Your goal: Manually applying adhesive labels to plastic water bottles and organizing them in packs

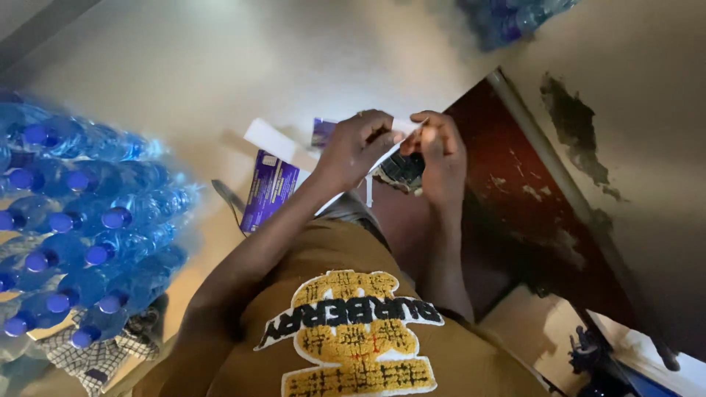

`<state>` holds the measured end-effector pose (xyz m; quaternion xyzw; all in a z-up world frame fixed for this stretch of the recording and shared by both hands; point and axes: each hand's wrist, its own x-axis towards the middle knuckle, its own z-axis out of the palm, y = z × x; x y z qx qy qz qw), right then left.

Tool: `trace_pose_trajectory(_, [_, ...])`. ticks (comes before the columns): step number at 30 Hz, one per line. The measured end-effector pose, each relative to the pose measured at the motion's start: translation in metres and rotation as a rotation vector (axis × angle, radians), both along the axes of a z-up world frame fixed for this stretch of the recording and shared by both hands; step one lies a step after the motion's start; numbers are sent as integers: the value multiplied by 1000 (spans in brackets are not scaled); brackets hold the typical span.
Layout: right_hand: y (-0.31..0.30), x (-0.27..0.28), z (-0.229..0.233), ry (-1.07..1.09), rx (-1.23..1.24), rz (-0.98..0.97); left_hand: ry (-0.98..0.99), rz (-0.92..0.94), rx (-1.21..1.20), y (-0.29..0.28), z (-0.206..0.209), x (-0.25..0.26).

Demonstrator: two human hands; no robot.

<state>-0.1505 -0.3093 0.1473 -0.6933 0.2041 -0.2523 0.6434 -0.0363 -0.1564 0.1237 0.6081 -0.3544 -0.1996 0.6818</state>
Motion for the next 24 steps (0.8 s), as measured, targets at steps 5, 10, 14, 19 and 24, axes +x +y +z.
trace_pose_trajectory(5, [7, 1, 9, -51, -317, 161, 161, -126, -38, 4, 6, -5])
trace_pose_trajectory(10, [3, -7, -7, 15, -173, 7, 530, 37, -60, 7, -44, 15])
trace_pose_trajectory(14, [-30, -23, -54, 170, 3, -117, 602, 593, -45, 64, 22, 62])
trace_pose_trajectory(19, [-109, -128, -232, 1042, -273, 159, 111, 1037, -70, 202, 34, 84])
trace_pose_trajectory(24, [-52, -47, -190, 1417, -466, 522, -86, 1166, -144, 258, 64, 47])
